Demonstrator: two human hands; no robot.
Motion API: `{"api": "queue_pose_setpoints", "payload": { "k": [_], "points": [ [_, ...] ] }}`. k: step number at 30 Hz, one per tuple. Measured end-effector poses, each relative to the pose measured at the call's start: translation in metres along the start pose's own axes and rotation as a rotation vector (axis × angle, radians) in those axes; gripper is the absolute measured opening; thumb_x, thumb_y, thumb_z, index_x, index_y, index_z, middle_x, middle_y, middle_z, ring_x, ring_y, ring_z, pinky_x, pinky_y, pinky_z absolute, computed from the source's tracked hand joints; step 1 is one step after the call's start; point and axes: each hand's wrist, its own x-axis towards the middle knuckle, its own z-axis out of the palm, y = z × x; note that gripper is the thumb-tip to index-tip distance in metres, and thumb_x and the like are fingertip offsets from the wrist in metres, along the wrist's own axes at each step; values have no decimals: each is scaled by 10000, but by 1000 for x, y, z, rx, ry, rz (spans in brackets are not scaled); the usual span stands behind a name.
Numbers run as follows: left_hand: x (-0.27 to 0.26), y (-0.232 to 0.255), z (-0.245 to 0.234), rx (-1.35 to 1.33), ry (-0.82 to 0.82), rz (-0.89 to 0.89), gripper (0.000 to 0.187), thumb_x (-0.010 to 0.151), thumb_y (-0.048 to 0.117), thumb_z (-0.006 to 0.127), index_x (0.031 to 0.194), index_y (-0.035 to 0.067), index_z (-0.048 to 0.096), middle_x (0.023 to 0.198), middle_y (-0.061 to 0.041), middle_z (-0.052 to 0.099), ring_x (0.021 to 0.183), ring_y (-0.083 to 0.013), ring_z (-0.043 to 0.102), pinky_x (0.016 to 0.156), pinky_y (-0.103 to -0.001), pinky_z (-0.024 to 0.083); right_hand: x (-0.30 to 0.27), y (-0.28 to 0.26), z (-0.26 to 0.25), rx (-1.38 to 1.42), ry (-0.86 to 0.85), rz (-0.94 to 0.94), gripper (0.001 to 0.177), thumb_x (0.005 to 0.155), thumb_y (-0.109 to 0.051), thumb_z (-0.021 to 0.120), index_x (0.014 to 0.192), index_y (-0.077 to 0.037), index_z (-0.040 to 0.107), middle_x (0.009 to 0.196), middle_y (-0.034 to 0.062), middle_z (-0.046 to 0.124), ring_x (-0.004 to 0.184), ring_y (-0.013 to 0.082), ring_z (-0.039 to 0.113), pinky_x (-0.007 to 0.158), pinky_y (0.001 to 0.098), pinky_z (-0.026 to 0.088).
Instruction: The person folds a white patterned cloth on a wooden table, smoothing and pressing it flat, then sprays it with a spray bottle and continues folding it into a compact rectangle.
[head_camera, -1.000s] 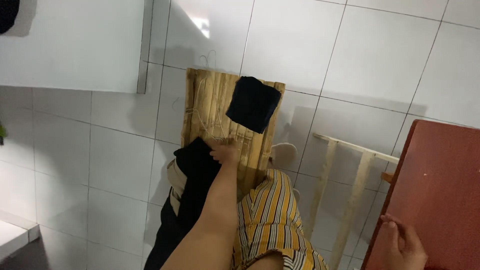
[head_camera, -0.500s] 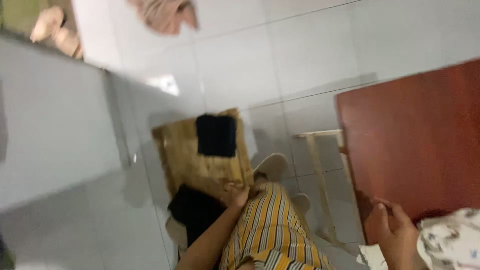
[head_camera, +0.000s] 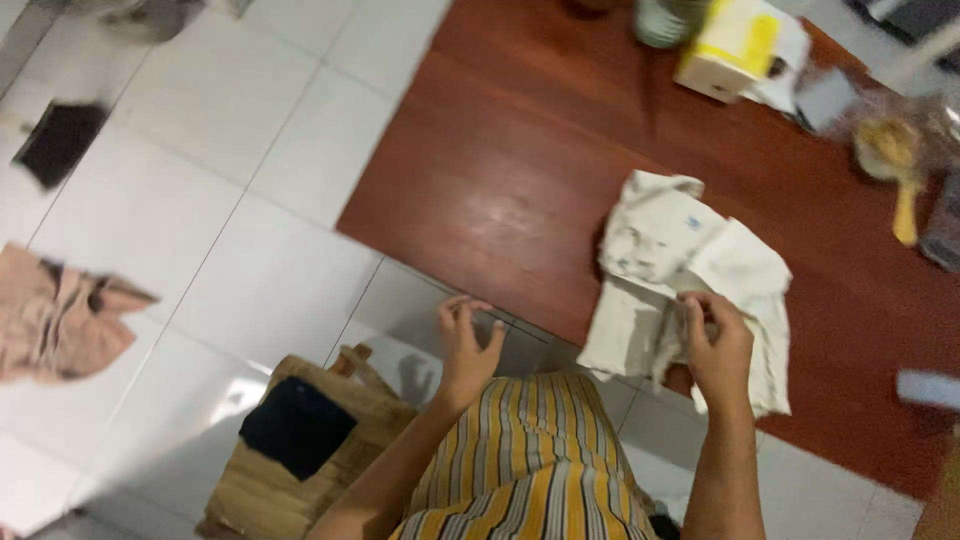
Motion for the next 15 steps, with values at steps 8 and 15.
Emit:
{"api": "queue_pose_setpoints", "payload": {
  "k": [8, 15],
  "points": [
    [66, 79, 100, 73, -297, 197, 491, 895, 346, 738, 1098, -57, 545, 1018, -334, 592, 990, -559, 632, 820, -619, 521, 34, 49, -23, 17, 141, -35, 246, 992, -120, 748, 1216, -28, 711, 1097, 181, 681, 1012, 389, 599, 841, 443, 527],
    [150, 70, 187, 114, -453, -39, 506, 900, 391, 677, 1259, 64, 539, 1164, -218, 671, 1170, -420, 651, 960, -537, 541, 55, 30, -9, 81, -308, 56, 632, 846, -22, 713, 1448, 8, 522, 1079, 284, 672, 1066, 502, 625, 971, 559, 489]
  ]
}}
